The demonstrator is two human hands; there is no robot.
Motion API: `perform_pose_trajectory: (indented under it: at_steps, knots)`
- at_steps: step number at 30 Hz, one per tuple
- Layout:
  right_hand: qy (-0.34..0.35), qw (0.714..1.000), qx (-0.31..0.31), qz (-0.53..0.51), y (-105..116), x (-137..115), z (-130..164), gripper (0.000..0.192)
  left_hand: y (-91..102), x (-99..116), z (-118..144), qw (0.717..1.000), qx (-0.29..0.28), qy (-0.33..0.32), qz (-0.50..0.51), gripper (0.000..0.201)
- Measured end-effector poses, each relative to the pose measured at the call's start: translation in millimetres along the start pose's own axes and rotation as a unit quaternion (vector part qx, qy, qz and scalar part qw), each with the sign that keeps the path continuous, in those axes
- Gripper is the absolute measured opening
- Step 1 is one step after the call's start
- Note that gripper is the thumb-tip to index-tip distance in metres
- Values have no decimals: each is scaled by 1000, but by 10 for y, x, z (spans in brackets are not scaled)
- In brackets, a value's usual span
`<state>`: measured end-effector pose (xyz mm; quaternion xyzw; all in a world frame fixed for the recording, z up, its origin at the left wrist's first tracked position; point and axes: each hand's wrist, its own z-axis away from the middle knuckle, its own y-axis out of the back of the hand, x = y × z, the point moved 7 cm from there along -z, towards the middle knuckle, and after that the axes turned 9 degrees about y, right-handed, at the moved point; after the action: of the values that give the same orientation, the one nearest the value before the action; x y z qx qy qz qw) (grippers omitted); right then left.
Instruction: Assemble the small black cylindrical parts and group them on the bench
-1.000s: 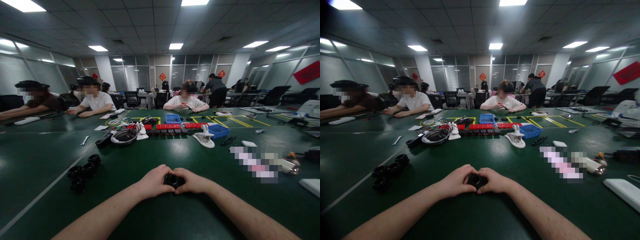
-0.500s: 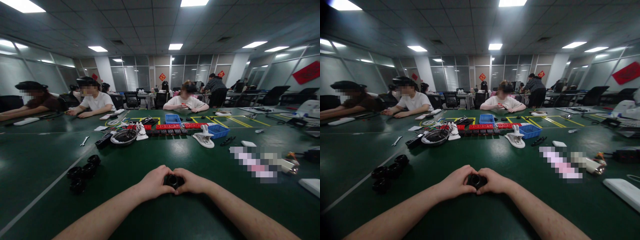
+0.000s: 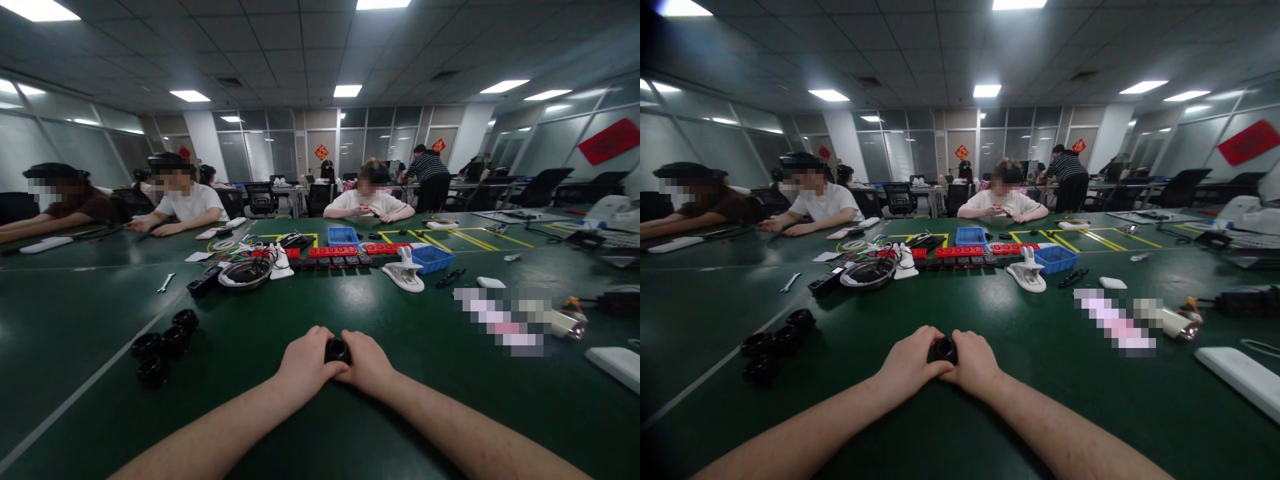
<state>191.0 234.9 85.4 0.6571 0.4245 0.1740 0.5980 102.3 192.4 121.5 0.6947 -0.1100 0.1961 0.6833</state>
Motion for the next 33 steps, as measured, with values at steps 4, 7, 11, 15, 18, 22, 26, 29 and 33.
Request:
perform_pose_trajectory:
  at_steps: [4, 7, 11, 15, 18, 22, 26, 29, 33]
  knots:
    - [38, 998, -1, -41, 71, -30, 15, 46, 18, 16, -37, 999, -24, -44, 15, 37]
    - [98, 988, -32, -110, 111, -31, 9, 53, 43, 34, -66, 993, -67, -88, 33, 35]
    - [137, 971, -86, -177, 103, 14, -11, 40, 72, 53, -87, 983, -108, -141, 54, 37]
    - [142, 967, -97, -190, 79, 45, -33, 37, 72, 43, -94, 979, -124, -152, 62, 40]
    - [143, 966, -98, -191, 67, 44, -40, 37, 71, 41, -90, 978, -130, -151, 66, 40]
    - [145, 965, -98, -197, 65, 41, -40, 35, 85, 51, -87, 977, -127, -154, 73, 39]
    - [144, 965, -94, -198, 70, 41, -39, 34, 90, 52, -83, 978, -125, -151, 71, 39]
    - [138, 965, -94, -200, 77, 35, -39, 32, 93, 49, -78, 979, -124, -147, 67, 38]
    - [121, 965, -92, -214, 77, 49, -41, 30, 92, 46, -82, 980, -120, -141, 69, 38]
